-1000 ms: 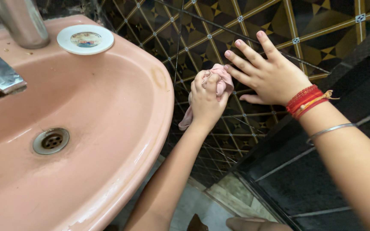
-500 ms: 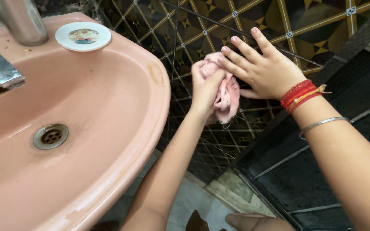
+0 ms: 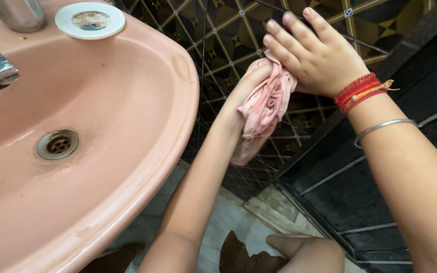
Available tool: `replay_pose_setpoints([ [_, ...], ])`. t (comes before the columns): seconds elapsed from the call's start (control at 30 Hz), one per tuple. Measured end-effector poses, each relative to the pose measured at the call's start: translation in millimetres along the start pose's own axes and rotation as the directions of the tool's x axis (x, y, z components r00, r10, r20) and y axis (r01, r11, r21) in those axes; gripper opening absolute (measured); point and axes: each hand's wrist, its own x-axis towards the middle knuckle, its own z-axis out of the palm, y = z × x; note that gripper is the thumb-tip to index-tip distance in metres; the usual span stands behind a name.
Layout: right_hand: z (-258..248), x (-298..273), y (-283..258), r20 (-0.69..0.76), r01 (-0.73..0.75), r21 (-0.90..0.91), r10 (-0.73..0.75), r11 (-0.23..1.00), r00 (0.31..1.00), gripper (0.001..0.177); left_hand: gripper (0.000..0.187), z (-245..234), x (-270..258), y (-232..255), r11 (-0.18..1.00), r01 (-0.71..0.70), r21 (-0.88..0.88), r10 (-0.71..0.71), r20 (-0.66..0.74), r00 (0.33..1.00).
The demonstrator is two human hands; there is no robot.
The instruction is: The person is cleaning a patterned wall in a bathroom using a pink cloth. They wipe the wall in a repetitive motion, focusing on different sections of the wall.
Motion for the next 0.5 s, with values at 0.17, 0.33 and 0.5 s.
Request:
replay_pose_setpoints([
  [0.17,-1,1,-2,0.018,-0.077,0.018,0.076,0.997,0.997,0.068,0.048,14,-19,7,0.992,0.023,0.127,-0.006,-0.132,0.991],
  [0.33,0,0,-4,-0.025,-0.082,-0.276,0.078,0.958,0.997,0.059,0.085,24,-28,17,0.988,0.019,0.152,-0.017,-0.017,1.0],
  [0.5,-4,0,-2,-0.016,-0.085,-0.277,0.083,0.957,0.996,0.056,0.094,48,-45,25,0.98,0.064,0.186,-0.086,0.114,0.99],
])
